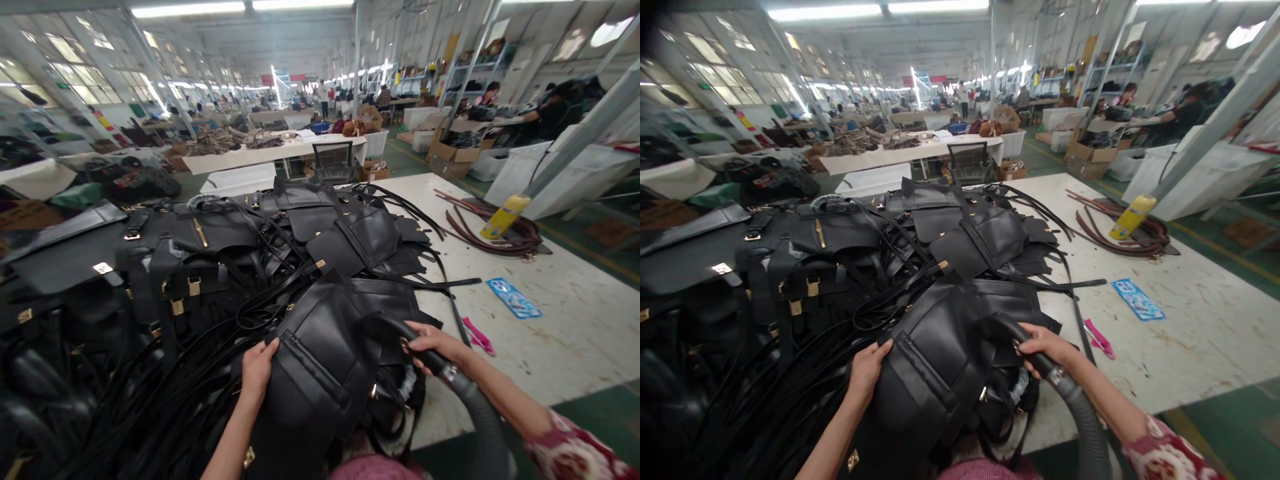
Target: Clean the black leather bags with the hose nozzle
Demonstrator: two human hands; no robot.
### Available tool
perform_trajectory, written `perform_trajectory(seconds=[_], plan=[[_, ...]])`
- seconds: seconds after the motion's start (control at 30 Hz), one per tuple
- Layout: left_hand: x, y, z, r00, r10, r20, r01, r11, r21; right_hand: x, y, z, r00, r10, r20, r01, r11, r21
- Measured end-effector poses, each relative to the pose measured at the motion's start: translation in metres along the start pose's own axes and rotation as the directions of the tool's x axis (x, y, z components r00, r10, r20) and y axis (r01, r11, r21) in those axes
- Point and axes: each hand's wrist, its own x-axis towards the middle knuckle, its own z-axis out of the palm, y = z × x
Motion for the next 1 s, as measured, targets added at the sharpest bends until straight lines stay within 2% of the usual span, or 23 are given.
perform_trajectory(seconds=[0.1, 0.17, 0.23, 0.3, 0.4, 0.5, 0.63, 0.77, 0.83, 1.0], plan=[[0.002, 0.008, 0.0, 0.998, 0.014, -0.059, -0.015, 1.0, -0.015, 0.03, -0.008, 0.026, 0.983, -0.127, -0.13, 0.122, 0.992, -0.04], [0.006, 0.014, -0.002, 0.993, 0.034, -0.117, -0.038, 0.999, -0.034, 0.032, -0.015, 0.042, 0.957, -0.208, -0.2, 0.195, 0.977, -0.082], [0.011, 0.017, -0.004, 0.982, 0.065, -0.178, -0.074, 0.996, -0.045, 0.017, -0.022, 0.056, 0.941, -0.254, -0.222, 0.234, 0.966, -0.113], [0.015, 0.015, -0.005, 0.968, 0.099, -0.229, -0.108, 0.994, -0.027, -0.012, -0.026, 0.067, 0.945, -0.261, -0.196, 0.237, 0.962, -0.138], [0.019, 0.005, -0.001, 0.952, 0.135, -0.274, -0.129, 0.991, 0.041, -0.056, -0.025, 0.08, 0.978, -0.186, -0.092, 0.167, 0.969, -0.18], [0.02, -0.008, 0.004, 0.944, 0.156, -0.291, -0.13, 0.986, 0.108, -0.075, -0.012, 0.091, 0.999, -0.053, 0.008, 0.054, 0.98, -0.193], [0.02, -0.018, 0.006, 0.943, 0.188, -0.276, -0.142, 0.974, 0.177, -0.052, 0.007, 0.105, 0.998, 0.01, 0.057, 0.002, 0.979, -0.206], [0.021, -0.022, 0.005, 0.947, 0.201, -0.249, -0.15, 0.967, 0.207, -0.022, 0.011, 0.116, 0.998, 0.024, 0.059, -0.011, 0.98, -0.198], [0.02, -0.022, 0.005, 0.946, 0.198, -0.256, -0.144, 0.966, 0.214, -0.021, 0.007, 0.119, 0.997, 0.021, 0.072, -0.006, 0.981, -0.196], [0.018, -0.023, 0.003, 0.949, 0.198, -0.244, -0.146, 0.965, 0.217, -0.039, 0.005, 0.117, 0.996, 0.021, 0.092, 0.002, 0.971, -0.24]])
